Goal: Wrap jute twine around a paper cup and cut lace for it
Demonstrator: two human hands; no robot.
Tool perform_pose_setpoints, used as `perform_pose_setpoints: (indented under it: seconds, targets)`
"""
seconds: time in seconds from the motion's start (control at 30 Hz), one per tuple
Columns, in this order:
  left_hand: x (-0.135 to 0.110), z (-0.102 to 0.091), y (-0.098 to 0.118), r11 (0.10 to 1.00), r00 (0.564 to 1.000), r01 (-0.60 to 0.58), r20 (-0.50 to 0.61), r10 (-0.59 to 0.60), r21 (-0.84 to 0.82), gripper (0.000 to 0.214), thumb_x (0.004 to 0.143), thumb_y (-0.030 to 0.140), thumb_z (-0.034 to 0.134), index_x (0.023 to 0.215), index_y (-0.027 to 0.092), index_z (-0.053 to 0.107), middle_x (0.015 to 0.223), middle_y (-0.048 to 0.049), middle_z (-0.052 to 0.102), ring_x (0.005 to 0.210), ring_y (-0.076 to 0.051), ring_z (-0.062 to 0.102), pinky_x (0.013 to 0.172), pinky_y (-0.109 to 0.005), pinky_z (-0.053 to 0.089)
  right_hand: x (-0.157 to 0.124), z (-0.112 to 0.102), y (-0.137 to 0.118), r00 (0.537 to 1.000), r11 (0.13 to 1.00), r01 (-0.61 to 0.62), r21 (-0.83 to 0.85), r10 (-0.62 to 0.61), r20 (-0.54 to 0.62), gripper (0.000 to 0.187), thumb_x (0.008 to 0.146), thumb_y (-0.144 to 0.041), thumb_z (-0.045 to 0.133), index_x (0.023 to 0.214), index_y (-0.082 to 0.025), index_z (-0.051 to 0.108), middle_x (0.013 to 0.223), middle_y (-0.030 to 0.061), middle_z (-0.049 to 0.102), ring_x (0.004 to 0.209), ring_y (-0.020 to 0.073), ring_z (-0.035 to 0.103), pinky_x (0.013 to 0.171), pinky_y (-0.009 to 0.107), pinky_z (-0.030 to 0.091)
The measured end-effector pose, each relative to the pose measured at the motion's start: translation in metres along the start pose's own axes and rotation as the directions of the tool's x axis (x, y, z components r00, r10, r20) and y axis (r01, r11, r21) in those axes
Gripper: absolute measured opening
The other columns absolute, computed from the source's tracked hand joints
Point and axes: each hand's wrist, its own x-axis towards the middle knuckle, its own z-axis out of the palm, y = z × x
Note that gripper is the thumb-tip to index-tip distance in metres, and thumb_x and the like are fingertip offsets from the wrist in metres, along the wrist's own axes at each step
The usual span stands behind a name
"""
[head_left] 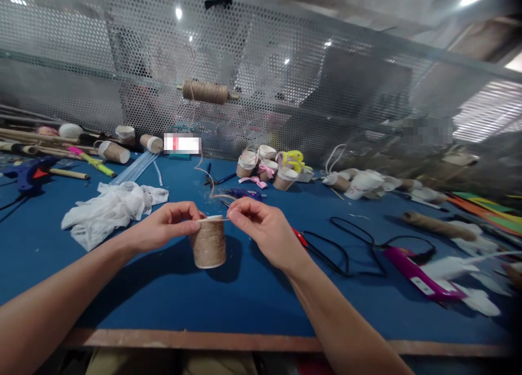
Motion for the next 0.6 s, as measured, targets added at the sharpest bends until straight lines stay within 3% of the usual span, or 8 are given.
perform_pose_setpoints:
  seconds: [0.27,0.6]
  targets:
    - [-0.0028,0.0016,-0.0009,0.998,1.0,0.001,0.013,-0.001,-0.064,0.019,0.076,0.035,0.061,0.07,0.018,0.055,0.09,-0.0027,0.062,0.085,-0.016,0.055,0.072,-0.026,0.043,-0.0037,0.0019,0.0084,1.0,0.998,-0.024,-0.052,0.024,-0.014,0.013,0.08,-0.029,0.055,0.073,-0.018,0.055,0.077,0.002,0.055,0.072,0.0133,0.051,0.07,0.026,0.044]
    - [-0.0044,0.0026,0.0011,0.988,0.994,-0.043,0.088,0.056,-0.148,0.013,0.08,0.028,0.059,0.073,0.017,0.057,0.099,-0.0043,0.063,0.096,-0.018,0.055,0.084,-0.031,0.041,-0.0068,0.0018,0.0101,0.999,0.999,-0.05,0.006,0.05,0.006,0.013,0.078,-0.029,0.057,0.073,-0.018,0.054,0.086,0.0034,0.059,0.075,0.013,0.055,0.07,0.026,0.045]
